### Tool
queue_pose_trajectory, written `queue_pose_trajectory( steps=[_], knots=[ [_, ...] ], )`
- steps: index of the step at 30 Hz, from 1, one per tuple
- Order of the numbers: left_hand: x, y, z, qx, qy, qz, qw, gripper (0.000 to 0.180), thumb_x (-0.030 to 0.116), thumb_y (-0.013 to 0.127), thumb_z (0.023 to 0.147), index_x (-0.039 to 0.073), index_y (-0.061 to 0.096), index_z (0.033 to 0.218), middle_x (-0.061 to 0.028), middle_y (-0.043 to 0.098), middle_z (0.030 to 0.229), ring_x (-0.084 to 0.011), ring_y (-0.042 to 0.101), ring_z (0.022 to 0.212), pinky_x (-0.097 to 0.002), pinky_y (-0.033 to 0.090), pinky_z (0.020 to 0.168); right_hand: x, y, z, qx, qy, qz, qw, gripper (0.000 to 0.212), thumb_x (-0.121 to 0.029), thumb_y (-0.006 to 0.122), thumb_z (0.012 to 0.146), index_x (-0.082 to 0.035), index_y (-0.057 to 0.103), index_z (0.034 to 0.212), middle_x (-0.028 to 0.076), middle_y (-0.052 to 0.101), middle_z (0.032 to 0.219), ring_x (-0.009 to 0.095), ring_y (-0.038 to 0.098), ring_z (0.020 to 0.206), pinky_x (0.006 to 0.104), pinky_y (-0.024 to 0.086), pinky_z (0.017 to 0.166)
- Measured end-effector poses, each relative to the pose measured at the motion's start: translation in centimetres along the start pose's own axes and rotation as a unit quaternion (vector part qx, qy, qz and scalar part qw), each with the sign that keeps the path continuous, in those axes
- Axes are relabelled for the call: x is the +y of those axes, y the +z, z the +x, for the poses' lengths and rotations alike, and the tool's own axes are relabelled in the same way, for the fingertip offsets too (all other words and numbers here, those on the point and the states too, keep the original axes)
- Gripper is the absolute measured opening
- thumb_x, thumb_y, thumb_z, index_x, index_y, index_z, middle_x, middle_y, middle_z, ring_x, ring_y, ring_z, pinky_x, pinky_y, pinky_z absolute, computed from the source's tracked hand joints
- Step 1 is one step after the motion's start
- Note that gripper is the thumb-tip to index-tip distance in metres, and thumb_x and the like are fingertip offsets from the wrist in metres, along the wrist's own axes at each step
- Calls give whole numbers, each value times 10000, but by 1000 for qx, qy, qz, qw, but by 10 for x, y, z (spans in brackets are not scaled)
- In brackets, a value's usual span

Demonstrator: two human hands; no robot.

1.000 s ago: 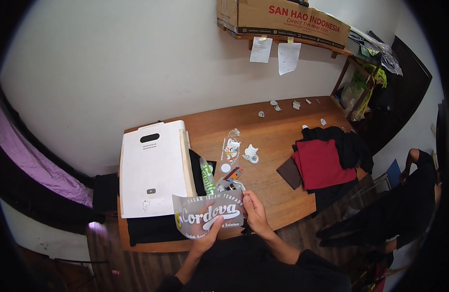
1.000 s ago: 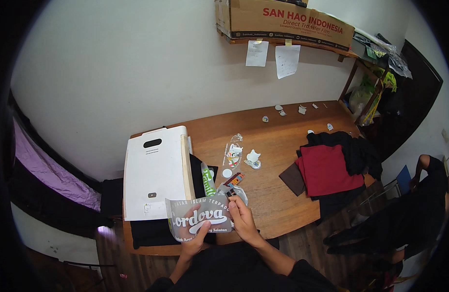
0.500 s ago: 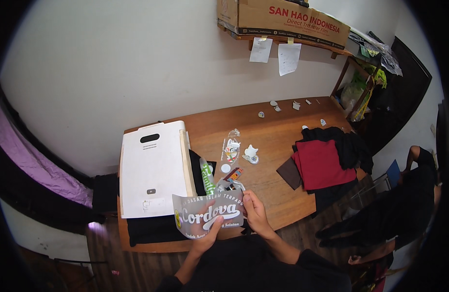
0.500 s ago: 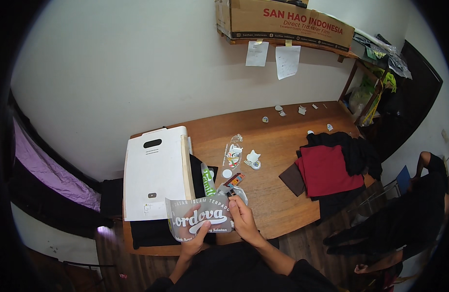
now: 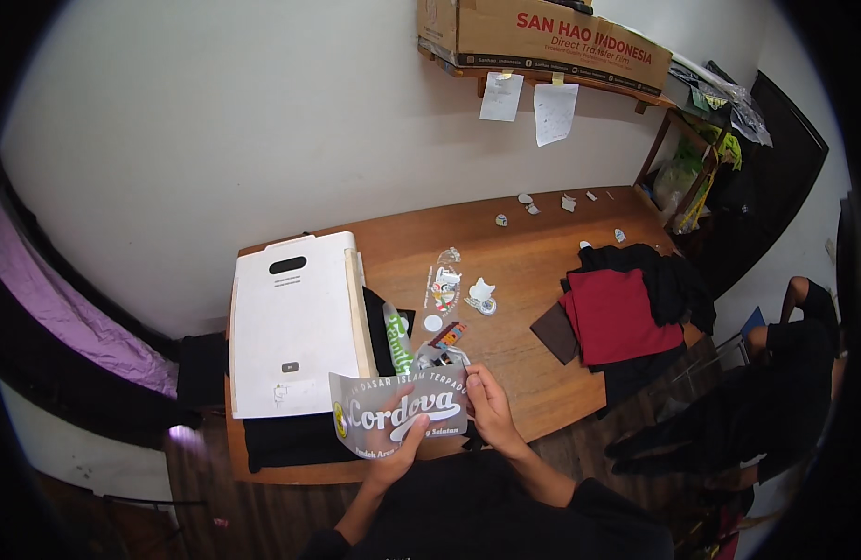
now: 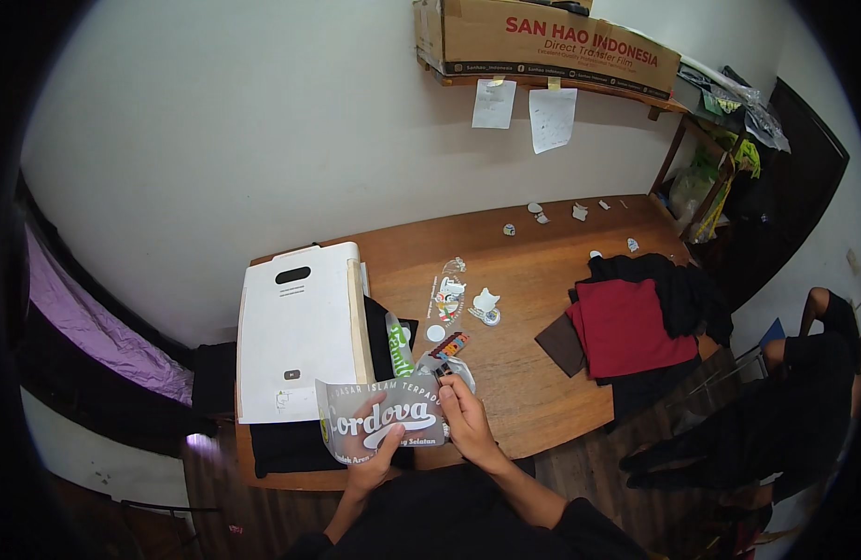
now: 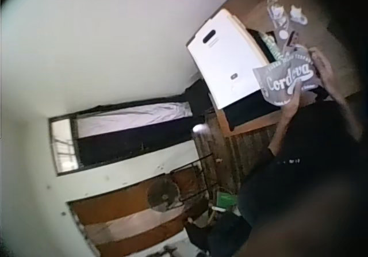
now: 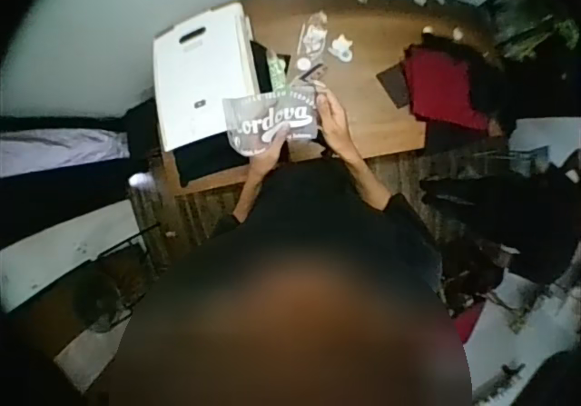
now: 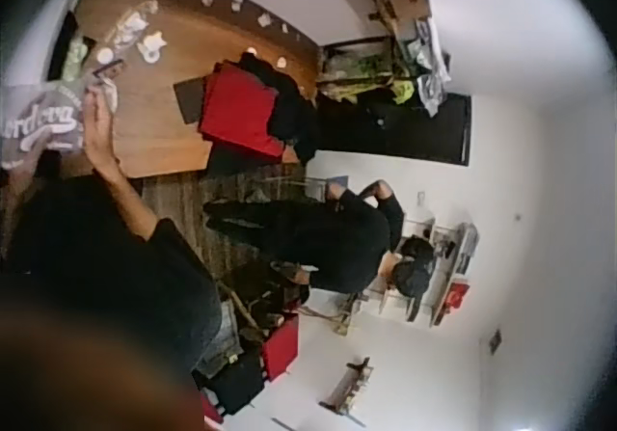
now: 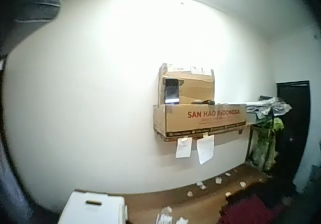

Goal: Manually removing excess vinyl pieces from a cut-out decal using a weeding tool.

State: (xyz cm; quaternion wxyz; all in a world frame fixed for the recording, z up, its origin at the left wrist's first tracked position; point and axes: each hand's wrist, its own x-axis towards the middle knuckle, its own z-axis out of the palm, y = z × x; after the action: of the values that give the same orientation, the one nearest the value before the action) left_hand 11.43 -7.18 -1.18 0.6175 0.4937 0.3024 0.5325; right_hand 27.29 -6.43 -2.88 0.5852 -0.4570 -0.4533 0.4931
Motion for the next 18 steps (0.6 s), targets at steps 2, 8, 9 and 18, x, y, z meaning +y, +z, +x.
queue_pose_trajectory(
  steps=[2, 8, 9, 18],
  knots=[
    [0, 0, 0, 1, 1, 0, 1000, 433, -4, 521, 856, -43, 354, 1254, -164, 524, 1084, -203, 545, 978, -332, 522, 809, 3, 0, 0, 1, -1, 0, 1000, 222, -286, 391, 953, -82, 479, 973, -87, 366, 659, -14, 301, 525, 147, 229, 457],
    [-1, -1, 0, -4, 10, 6, 1000, 433, -7, 520, 856, -40, 354, 1254, -162, 525, 1082, -201, 545, 978, -330, 523, 808, 1, -2, -4, 0, 14, 3, 1000, 243, -252, 383, 956, -34, 491, 958, -41, 419, 684, 27, 378, 621, 186, 319, 540],
    [-1, -1, 0, -5, 11, 7, 1000, 432, -7, 519, 856, -40, 354, 1253, -162, 526, 1082, -201, 546, 977, -329, 523, 808, 1, -3, -4, 0, 14, 3, 1000, 243, -252, 383, 956, -34, 491, 958, -41, 419, 684, 27, 378, 621, 186, 319, 540],
    [-2, -1, -1, -5, 4, 4, 1000, 430, -6, 516, 858, -41, 350, 1254, -166, 523, 1090, -203, 550, 975, -321, 521, 807, -3, -6, -4, -22, 19, 18, 999, 235, -238, 393, 952, -23, 479, 991, -43, 417, 713, 20, 371, 642, 178, 319, 558]
  ],
)
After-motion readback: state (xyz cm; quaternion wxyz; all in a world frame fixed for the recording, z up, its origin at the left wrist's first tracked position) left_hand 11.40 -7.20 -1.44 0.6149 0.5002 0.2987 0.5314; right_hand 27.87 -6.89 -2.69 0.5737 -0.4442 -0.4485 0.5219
